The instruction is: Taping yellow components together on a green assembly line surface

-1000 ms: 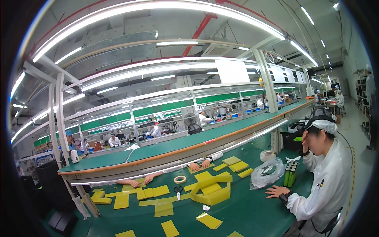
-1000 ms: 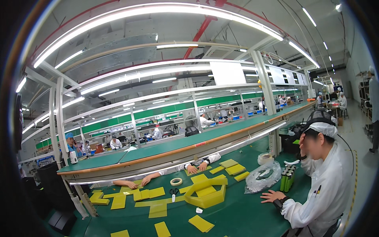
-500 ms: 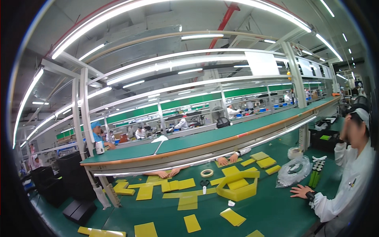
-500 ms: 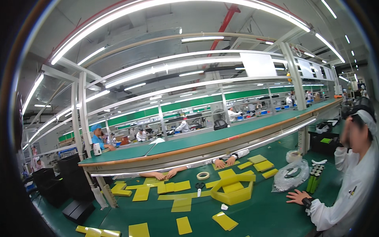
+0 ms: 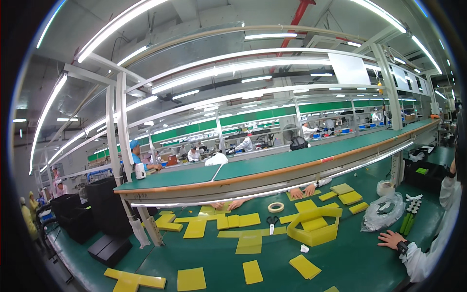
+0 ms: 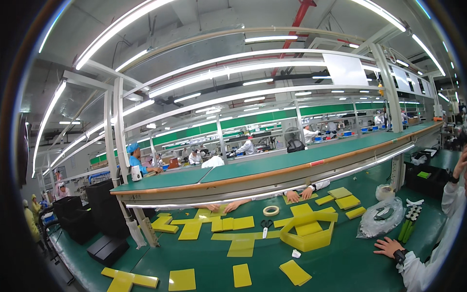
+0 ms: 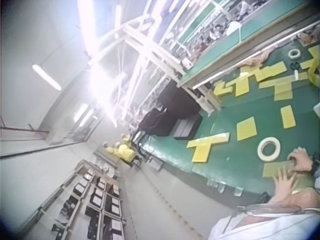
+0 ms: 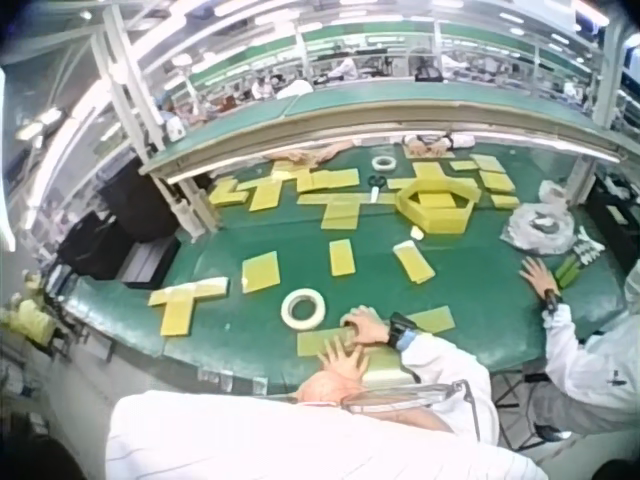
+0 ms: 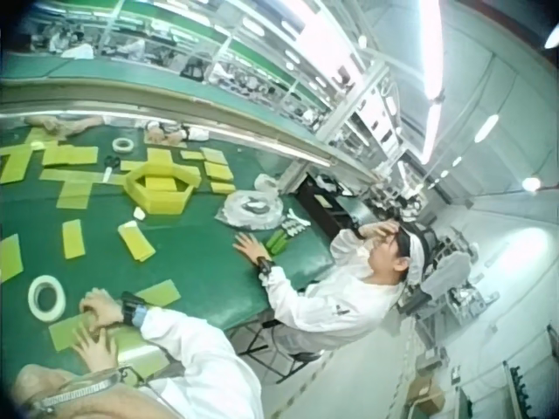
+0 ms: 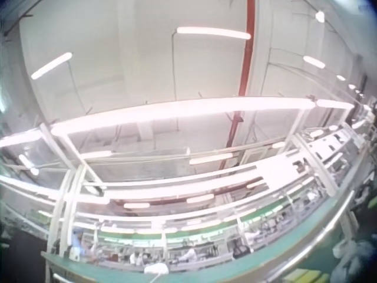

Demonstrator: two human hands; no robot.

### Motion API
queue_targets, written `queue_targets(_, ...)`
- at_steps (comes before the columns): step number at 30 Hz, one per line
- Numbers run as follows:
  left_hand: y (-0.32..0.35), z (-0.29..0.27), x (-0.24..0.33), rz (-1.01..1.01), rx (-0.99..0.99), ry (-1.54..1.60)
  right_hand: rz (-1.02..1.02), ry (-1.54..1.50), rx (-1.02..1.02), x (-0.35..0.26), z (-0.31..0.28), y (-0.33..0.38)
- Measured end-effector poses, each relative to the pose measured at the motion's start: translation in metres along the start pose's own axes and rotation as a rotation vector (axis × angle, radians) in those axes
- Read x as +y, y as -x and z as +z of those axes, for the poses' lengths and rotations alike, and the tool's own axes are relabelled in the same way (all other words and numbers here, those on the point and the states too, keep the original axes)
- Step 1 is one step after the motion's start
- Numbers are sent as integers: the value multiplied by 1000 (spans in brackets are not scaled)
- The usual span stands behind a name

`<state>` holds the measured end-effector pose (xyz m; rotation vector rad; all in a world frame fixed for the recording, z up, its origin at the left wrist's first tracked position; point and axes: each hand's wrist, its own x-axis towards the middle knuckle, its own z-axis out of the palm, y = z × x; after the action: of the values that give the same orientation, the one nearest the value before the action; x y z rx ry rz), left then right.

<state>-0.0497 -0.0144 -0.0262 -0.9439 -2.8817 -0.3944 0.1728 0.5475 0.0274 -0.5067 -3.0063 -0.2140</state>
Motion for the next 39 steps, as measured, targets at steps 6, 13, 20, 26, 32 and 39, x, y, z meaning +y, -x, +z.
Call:
queue_targets(6, 0, -5, 7, 21, 144, 57, -92, 772, 60, 59, 21, 9)
queue_targets(13, 1, -11, 7, 21, 165, 131, 95, -37, 97, 35, 54, -4)
queue_targets(20, 1, -4, 7, 26, 115, 73, -199, -471, 175, -219, -28, -78)
queue_targets(26, 3, 1, 6, 9, 135, 10, -424, -667, 179, -358, -47, -111)
queue_targets(32, 2, -3, 5, 7, 94, 45, -468, -746, 172, -408, -40, -117)
queue_targets(39, -2, -13, 9, 16, 85, 129, -471, -790, 169, -420, -33, -115)
